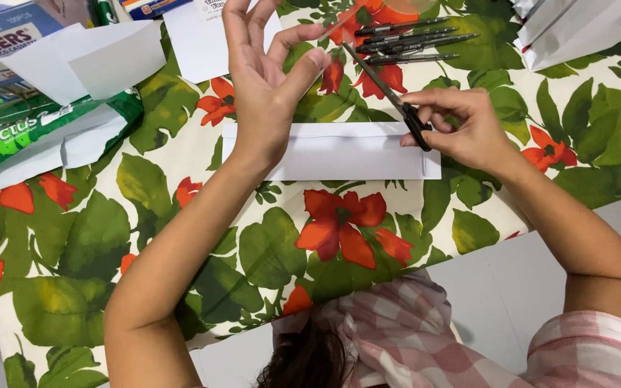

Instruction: Folding paper into small bags and securing them with adhesive tape cut by scissors.

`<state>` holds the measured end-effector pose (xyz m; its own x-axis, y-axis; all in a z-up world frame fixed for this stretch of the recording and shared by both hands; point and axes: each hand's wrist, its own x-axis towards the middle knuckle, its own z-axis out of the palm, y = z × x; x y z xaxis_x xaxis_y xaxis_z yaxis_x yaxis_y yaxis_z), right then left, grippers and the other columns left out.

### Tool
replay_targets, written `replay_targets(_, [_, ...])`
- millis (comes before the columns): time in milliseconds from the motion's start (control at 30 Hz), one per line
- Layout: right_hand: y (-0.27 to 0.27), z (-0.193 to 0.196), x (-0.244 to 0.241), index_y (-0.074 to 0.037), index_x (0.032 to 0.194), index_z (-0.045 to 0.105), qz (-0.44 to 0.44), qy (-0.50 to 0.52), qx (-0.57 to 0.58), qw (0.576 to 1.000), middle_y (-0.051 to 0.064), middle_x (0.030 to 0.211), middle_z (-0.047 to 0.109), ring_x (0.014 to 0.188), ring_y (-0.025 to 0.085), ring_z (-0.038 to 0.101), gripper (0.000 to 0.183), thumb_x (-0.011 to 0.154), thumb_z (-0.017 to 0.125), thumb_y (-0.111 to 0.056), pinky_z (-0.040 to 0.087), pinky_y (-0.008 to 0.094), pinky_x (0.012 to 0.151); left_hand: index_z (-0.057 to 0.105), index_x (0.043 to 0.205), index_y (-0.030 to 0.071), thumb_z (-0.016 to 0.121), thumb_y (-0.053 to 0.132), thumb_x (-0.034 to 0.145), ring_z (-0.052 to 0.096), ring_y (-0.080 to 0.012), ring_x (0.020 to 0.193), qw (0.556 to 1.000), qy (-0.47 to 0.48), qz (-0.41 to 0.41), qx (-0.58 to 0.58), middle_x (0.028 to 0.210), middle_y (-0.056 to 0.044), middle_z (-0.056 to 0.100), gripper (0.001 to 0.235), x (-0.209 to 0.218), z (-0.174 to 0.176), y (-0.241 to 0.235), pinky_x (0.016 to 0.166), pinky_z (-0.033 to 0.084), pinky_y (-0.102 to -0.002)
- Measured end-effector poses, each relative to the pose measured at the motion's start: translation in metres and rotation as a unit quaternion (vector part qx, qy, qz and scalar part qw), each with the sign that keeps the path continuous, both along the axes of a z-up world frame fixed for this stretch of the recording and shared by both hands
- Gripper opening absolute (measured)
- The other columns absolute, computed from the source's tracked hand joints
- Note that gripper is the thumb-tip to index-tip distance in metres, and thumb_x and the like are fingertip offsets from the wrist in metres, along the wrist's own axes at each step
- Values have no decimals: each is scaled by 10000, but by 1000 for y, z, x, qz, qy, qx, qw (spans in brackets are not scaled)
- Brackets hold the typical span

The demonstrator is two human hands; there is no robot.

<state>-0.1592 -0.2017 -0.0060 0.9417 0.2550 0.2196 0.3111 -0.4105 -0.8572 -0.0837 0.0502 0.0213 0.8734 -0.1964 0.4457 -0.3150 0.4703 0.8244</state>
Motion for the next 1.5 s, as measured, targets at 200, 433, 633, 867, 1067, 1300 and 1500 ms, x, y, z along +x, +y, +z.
replay_targets(200, [-5,-1,1,-68,1160,629,-33,-41,-46,998,-3,772,563,536,53,290,444,751,693,94,288,158,522,312,1318,185,633,-83,910,567,-268,1050,1000,0,8,-18,1357,-126,356,585,3,4,1,845,626,-374])
replay_targets(433, [-9,14,-4,-23,1168,661,-78,-201,-203,955,23,926,698,571,69,485,354,824,609,46,294,274,721,339,1392,253,696,-17,961,487,-303,1231,996,-88,19,-7,1420,1,361,621,22,-8,20,1109,467,-445])
replay_targets(633, [-9,18,-3,-66,1198,695,-70,-292,-306,904,46,832,684,678,145,556,366,841,755,-11,234,345,765,232,1443,272,746,34,1000,338,-252,1413,996,-62,-58,35,1503,27,278,719,24,-12,21,1218,428,-530])
replay_targets(867, [-13,25,2,-91,1240,697,-58,-361,-376,851,17,731,605,636,166,516,275,973,702,-153,231,358,801,140,1474,197,454,490,1002,205,-347,1504,969,-27,-146,196,1585,-91,123,638,26,5,23,1230,269,-461])
replay_targets(1067, [-11,38,-1,-131,1279,705,-60,-374,-443,812,-6,760,574,670,178,505,323,961,757,-109,238,368,820,389,1369,39,341,610,825,59,-288,1424,928,23,-173,328,1507,-119,-9,790,14,32,19,1123,217,-443])
replay_targets(1300, [-9,41,0,-155,1290,702,-52,-381,-465,798,-27,735,542,658,173,488,361,943,797,-125,251,370,819,571,1265,21,240,499,926,229,-339,1375,900,-109,-82,415,1456,-159,132,673,17,27,20,1074,247,-466])
replay_targets(1500, [2,41,1,-214,1269,693,-29,-300,-485,821,-35,811,683,678,140,513,451,833,803,-250,296,344,827,517,1302,118,173,485,962,271,-413,1347,907,-168,-14,386,1435,-226,196,607,18,30,24,1089,270,-606])
